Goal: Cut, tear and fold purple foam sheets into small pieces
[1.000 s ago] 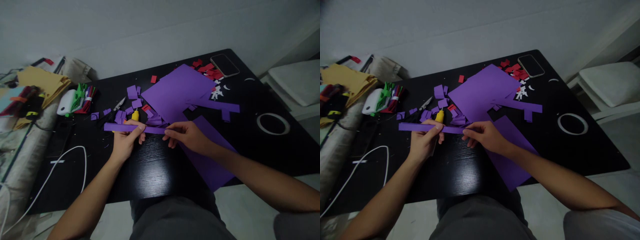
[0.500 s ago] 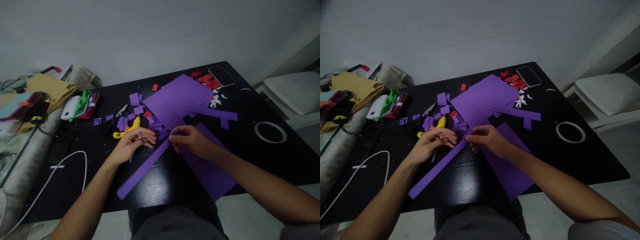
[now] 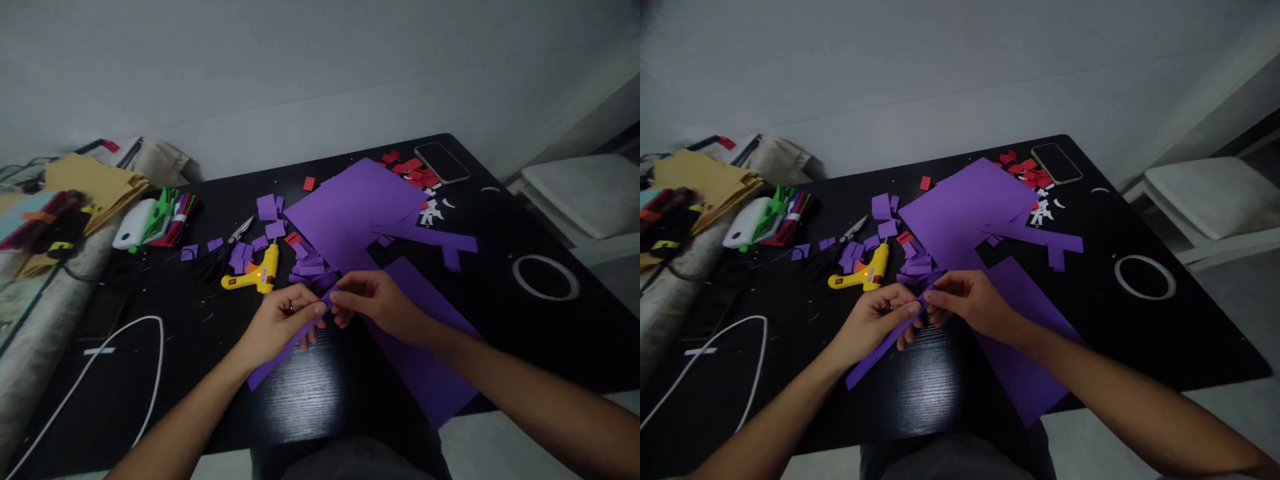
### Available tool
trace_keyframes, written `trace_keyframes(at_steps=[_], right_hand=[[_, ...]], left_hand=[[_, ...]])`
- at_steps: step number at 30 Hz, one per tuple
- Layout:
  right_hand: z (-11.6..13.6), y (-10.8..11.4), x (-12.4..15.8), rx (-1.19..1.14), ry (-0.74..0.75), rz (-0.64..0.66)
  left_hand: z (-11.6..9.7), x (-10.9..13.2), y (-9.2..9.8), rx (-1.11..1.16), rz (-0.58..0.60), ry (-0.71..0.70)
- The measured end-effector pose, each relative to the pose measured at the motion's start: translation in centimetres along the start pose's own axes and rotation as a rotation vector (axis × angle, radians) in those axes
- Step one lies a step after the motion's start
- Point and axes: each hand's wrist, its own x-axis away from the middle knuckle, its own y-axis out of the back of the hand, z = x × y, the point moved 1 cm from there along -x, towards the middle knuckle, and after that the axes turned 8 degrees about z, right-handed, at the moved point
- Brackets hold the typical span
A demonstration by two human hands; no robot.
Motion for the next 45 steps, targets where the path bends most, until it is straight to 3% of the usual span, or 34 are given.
trace_keyframes(at_steps=[8,15,24,28,39,45], right_hand=[[0.2,-0.1,0.3,0.102,0.082,-0.096],[0.0,-0.6,0.4,0.138,0.056,-0.048],[-0.2,-0.5,0.7,0.209,0.196,-0.105],[-0.2,-0.6,0.8,0.266,0.264,-0.146],[-0.2,-1.1,1.1,0.31,0.272,-0.114],[-0.4,-0.9,1.1,0.45,0.339,-0.131]], left_hand=[[-0.2,0.0,-0.7,0.02,-0.057,-0.017],[0.0,0.1,-0.8,0.053,0.001,-0.006],[-0.2,0.3,-1.1,0.044,-0.124,-0.078],[-0.3,0.2,-1.0,0.023,-0.117,-0.076],[-0.3,0.4,-1.1,-0.005,-0.142,-0.082],[-0.1,0.6,-0.9,-0.005,-0.159,-0.09]])
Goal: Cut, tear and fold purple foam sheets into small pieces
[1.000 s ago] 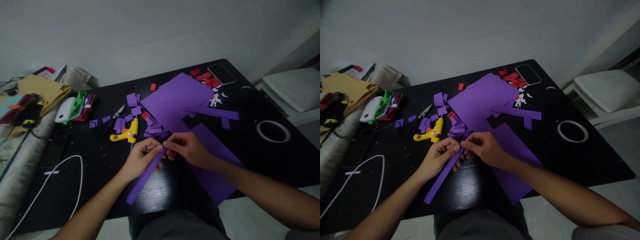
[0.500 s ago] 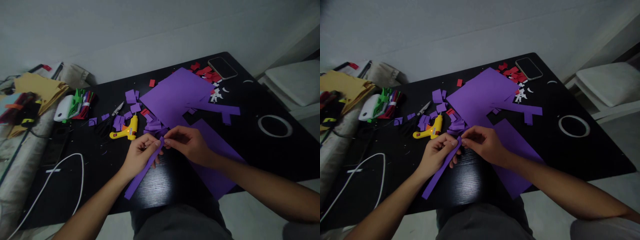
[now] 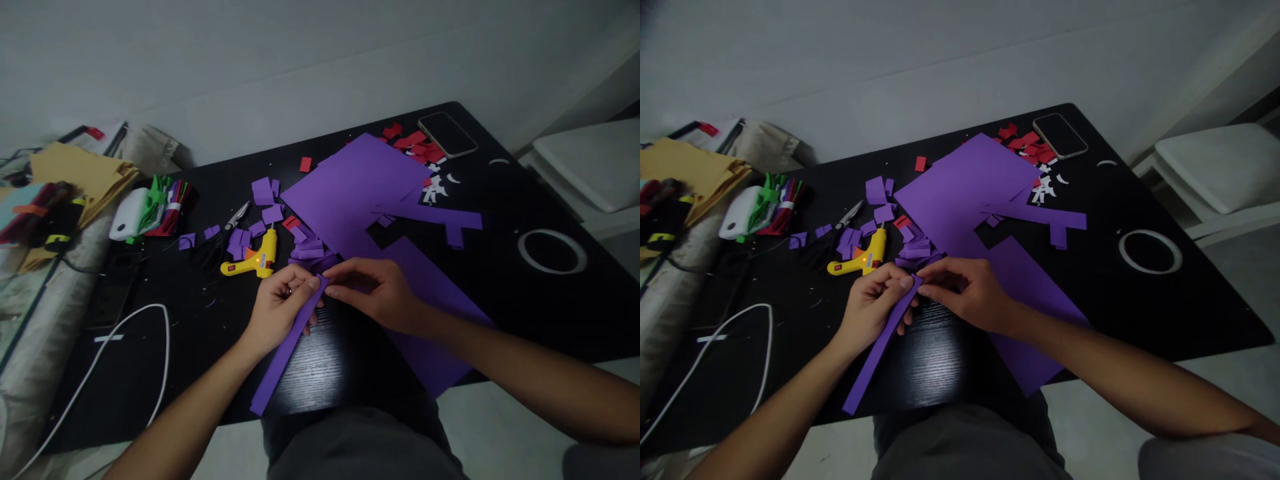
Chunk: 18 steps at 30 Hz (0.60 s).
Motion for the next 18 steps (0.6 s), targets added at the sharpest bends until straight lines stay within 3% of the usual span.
trace_keyframes(at_steps=[18], right_hand=[[-0.17,0.3,-0.06,0.076,-0.001,-0.012]], left_hand=[[0.16,0.07,-0.26,-0.072,-0.009,-0.011]])
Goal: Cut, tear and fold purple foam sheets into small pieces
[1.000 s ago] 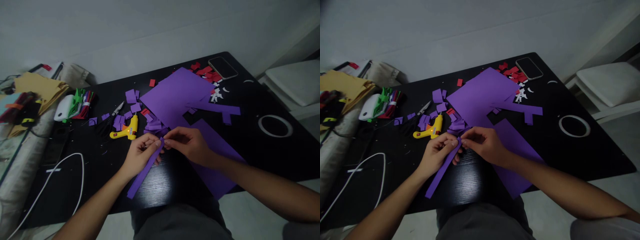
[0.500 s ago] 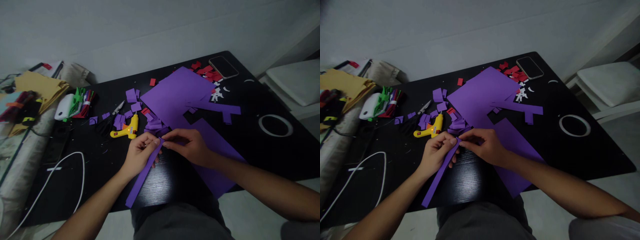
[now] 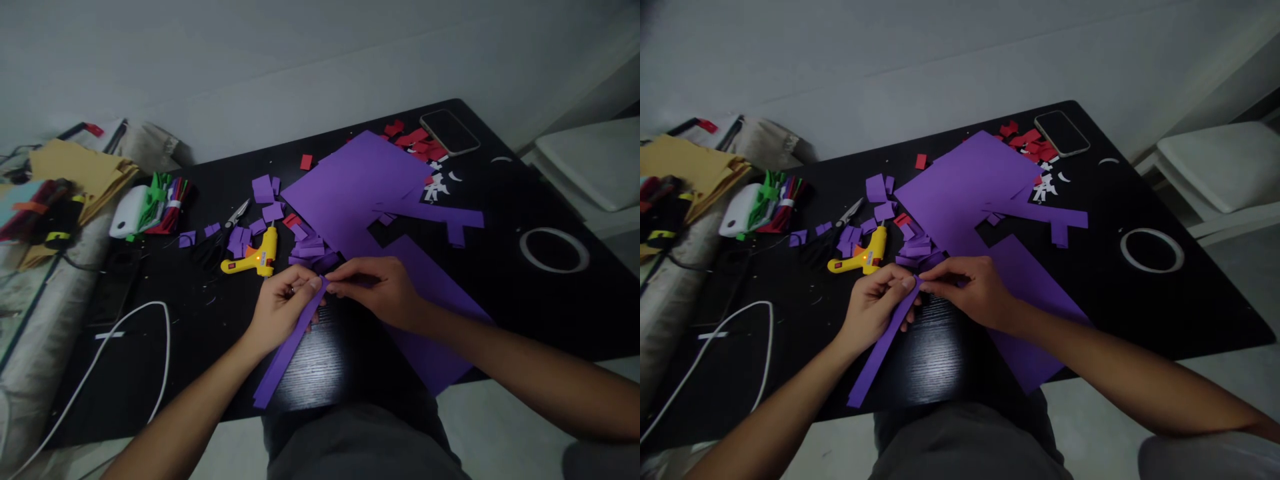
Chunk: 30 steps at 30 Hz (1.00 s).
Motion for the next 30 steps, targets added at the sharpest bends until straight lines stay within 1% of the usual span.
trace_keyframes(at_steps=[7,16,25,27,30], right_hand=[[-0.08,0.09,0.08,-0.016,-0.052,-0.003],[-0.05,0.18,0.04,-0.028,-0.044,0.004],[0.06,0.22,0.04,-0.036,-0.043,0.012],[0.09,0.24,0.0,-0.03,-0.048,0.008],[0.25,0.34,-0.04,0.004,-0.038,-0.01]], left_hand=[[-0.16,-0.23,0.39,-0.041,-0.009,-0.034],[-0.39,-0.24,0.36,-0.029,0.012,-0.027],[-0.31,-0.27,0.58,-0.108,0.026,-0.082],[-0.22,-0.26,0.62,-0.139,0.011,-0.108],[-0.16,-0.26,0.66,-0.197,-0.042,-0.15]])
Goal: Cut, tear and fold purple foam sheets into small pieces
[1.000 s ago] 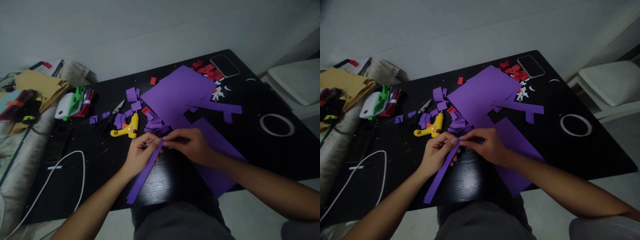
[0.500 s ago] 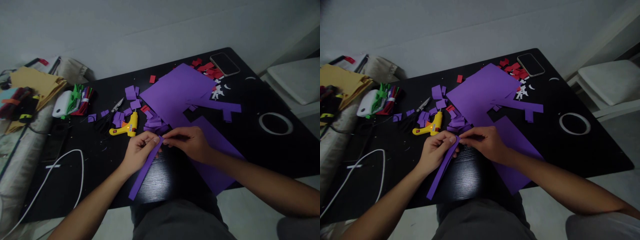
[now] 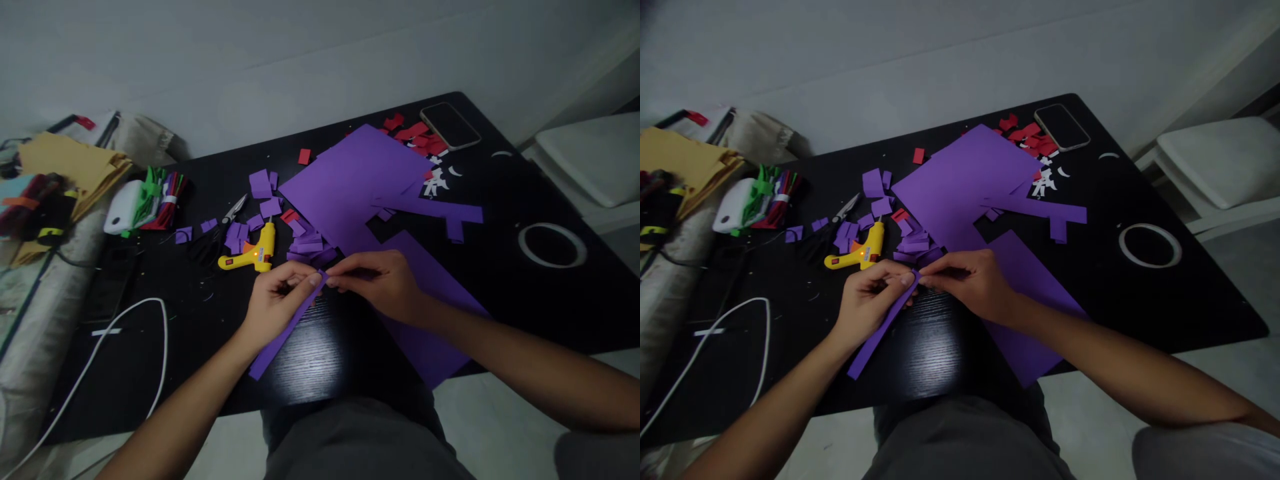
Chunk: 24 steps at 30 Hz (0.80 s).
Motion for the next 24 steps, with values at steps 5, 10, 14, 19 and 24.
trace_keyframes(at_steps=[5,10,14,19,24], right_hand=[[0.14,0.1,0.12,0.08,0.03,-0.002],[0.14,0.04,0.24,0.104,0.031,0.003],[0.23,0.05,0.23,0.111,0.031,0.013],[0.14,0.0,0.05,0.085,-0.008,0.024],[-0.04,-0.32,-0.09,-0.028,-0.076,0.087]], left_hand=[[-0.31,-0.09,0.03,-0.034,-0.028,-0.009],[-0.5,-0.05,0.03,-0.002,-0.002,0.027],[-0.32,-0.04,0.05,0.039,0.018,0.057],[-0.16,-0.22,0.18,0.054,0.016,0.057],[-0.23,-0.3,0.27,0.04,-0.013,0.031]])
